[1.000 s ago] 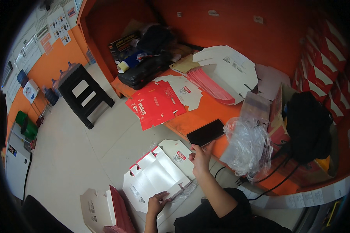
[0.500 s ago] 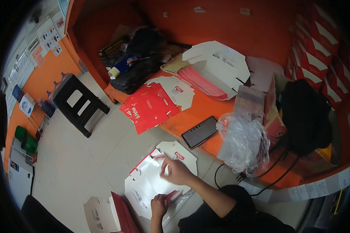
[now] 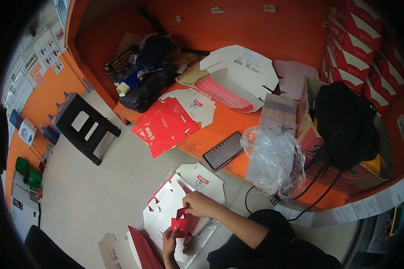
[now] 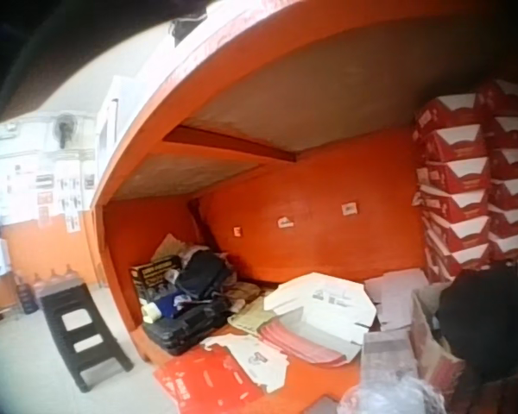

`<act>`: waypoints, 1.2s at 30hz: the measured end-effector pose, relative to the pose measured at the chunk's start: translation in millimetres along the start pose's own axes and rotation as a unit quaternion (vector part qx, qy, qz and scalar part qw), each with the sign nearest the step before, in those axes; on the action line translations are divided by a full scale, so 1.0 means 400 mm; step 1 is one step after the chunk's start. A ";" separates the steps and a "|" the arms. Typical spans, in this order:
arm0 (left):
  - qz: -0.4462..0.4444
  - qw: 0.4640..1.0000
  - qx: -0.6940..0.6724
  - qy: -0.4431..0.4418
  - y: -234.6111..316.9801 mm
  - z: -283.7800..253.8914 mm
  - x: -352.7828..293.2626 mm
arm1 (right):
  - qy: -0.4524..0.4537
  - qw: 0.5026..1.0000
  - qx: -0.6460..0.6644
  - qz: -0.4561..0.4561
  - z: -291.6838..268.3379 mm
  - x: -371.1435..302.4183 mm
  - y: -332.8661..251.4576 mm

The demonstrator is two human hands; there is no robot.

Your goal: The person assembles red and white cardboard boxes by folding flaps and tucking tabs into slots. They handle flat-packed box parts, fold them into shape, and stack the finished boxes on the floor.

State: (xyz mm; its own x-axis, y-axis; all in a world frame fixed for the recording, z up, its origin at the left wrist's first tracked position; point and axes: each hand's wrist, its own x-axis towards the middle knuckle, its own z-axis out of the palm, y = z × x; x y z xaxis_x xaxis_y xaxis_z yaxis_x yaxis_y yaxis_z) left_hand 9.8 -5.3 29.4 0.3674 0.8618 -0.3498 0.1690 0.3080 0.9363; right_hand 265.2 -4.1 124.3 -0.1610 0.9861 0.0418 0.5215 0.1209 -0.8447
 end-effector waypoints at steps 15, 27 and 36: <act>0.027 0.999 0.031 -0.028 0.071 -0.002 -0.037 | 0.118 0.962 -0.052 -0.239 0.135 -0.002 -0.018; 0.043 0.992 0.113 0.021 0.113 -0.005 -0.066 | 0.112 0.955 -0.055 -0.269 0.149 -0.001 -0.023; 0.043 0.971 0.234 0.016 0.115 -0.015 -0.070 | 0.009 0.985 0.023 -0.173 0.142 -0.023 -0.059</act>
State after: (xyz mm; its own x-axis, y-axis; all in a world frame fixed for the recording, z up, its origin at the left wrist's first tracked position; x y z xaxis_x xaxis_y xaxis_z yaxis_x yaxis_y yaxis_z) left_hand 1.9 -12.6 82.5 0.3713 0.8903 -0.2636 0.5392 0.0244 0.8418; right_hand 206.7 -22.4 113.5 -0.3067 0.8888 0.3405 0.4000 0.4450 -0.8012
